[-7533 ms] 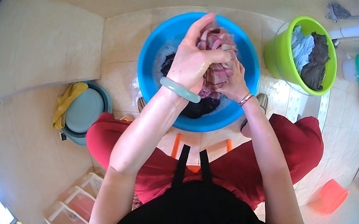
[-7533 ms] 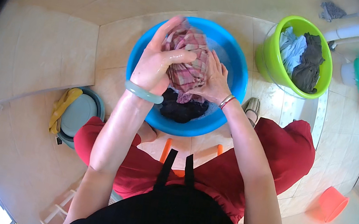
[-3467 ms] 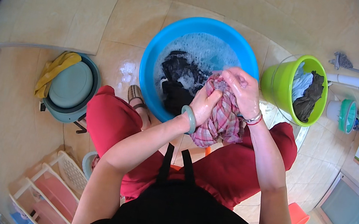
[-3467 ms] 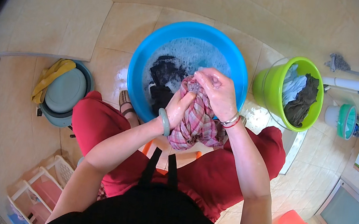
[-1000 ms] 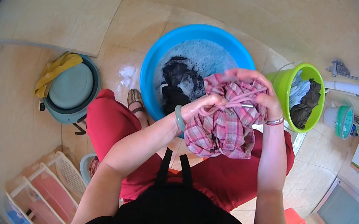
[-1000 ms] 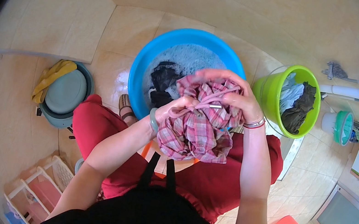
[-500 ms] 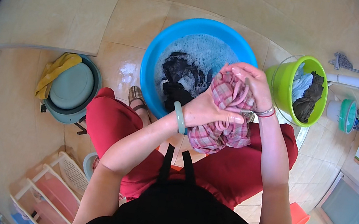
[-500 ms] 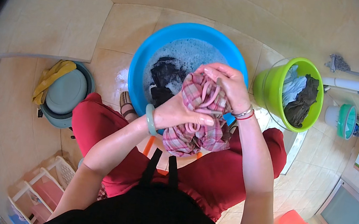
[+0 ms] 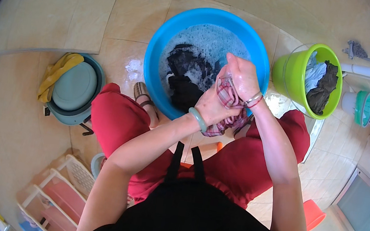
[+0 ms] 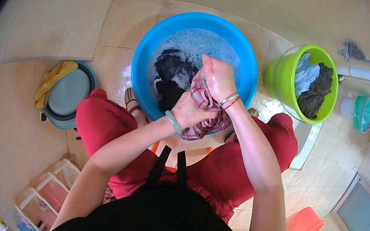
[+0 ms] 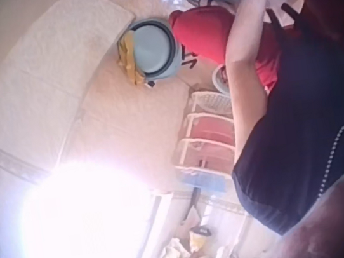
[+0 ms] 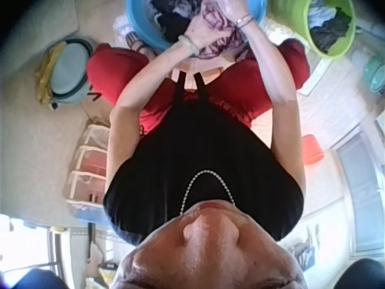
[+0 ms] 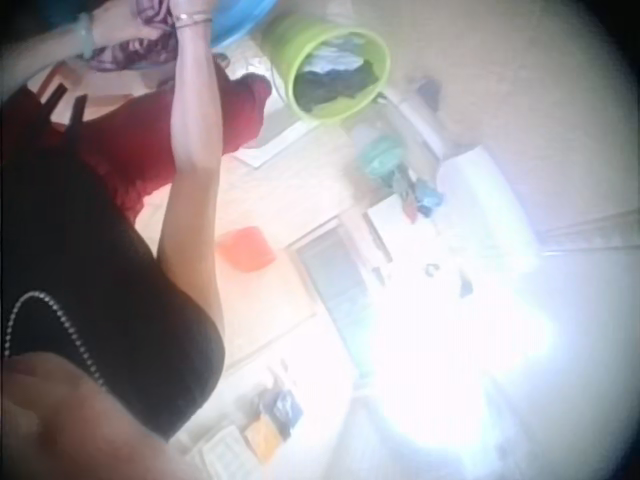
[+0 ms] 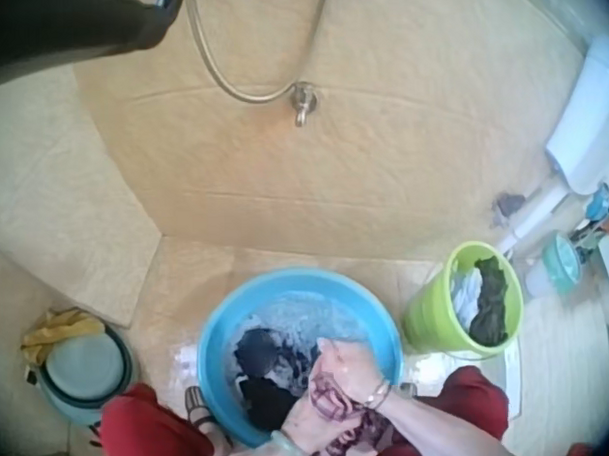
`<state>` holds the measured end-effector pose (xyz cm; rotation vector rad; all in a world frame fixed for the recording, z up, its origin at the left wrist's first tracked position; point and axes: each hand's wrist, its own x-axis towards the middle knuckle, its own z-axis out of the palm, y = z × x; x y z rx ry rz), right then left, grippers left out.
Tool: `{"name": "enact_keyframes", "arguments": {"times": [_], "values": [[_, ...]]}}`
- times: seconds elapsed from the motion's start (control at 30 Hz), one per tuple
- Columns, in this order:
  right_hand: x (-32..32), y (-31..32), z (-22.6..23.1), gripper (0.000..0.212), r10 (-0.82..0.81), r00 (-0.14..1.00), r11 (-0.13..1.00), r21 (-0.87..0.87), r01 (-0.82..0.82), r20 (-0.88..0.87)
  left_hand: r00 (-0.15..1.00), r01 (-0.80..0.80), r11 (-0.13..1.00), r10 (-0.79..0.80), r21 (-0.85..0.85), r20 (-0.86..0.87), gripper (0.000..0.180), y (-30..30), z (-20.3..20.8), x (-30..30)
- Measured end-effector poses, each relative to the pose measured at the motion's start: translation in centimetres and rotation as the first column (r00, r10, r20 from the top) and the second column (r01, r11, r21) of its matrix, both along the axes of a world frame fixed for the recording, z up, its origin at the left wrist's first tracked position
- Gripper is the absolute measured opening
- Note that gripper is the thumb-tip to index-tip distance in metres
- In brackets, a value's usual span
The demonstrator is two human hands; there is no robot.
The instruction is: The person hand-washes clothes in a blue basin filled with soapy water. They scrub and rinse a dark garment and a plaid shirt, then transfer the washed items into a green bucket.
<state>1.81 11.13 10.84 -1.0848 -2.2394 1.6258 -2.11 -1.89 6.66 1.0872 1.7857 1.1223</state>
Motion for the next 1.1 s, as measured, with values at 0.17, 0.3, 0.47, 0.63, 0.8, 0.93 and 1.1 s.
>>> {"name": "enact_keyframes", "arguments": {"times": [0.17,0.3,0.47,0.63,0.8,0.93,1.1], "values": [[-0.2,-0.3,-3.6,0.048,-0.013,0.995,0.965,0.261,-0.014,0.100,1.000,-0.021,0.999,0.020,-0.047,-0.020,0.048,0.0,-2.2,0.4],[0.0,1.2,-5.1,0.047,-0.075,0.997,0.996,-0.052,0.076,0.036,0.986,0.000,0.981,0.032,-0.196,0.164,0.091,0.9,-0.4,-0.9],[0.7,2.9,0.5,0.050,-0.007,0.889,0.965,-0.236,-0.114,-0.458,0.818,-0.084,0.994,0.033,0.062,0.575,0.097,1.7,2.7,-1.8],[3.9,2.9,4.6,0.060,0.128,0.893,0.978,-0.096,-0.186,-0.432,0.617,-0.214,0.975,0.082,0.066,0.783,0.058,2.4,5.7,-1.7],[5.1,1.4,5.8,0.058,0.248,0.889,0.967,0.157,-0.202,-0.384,0.214,-0.370,0.922,0.200,-0.110,0.956,0.038,3.5,7.6,-3.3],[4.6,-0.6,5.8,0.071,0.177,0.841,0.978,0.187,-0.092,-0.511,-0.100,-0.472,0.879,0.024,-0.069,0.995,0.041,4.6,6.7,-4.2],[2.9,-2.8,6.9,0.075,0.162,0.838,0.815,0.550,0.183,-0.521,-0.167,-0.548,0.835,-0.170,0.052,0.971,0.047,5.1,7.6,-2.8]]}}
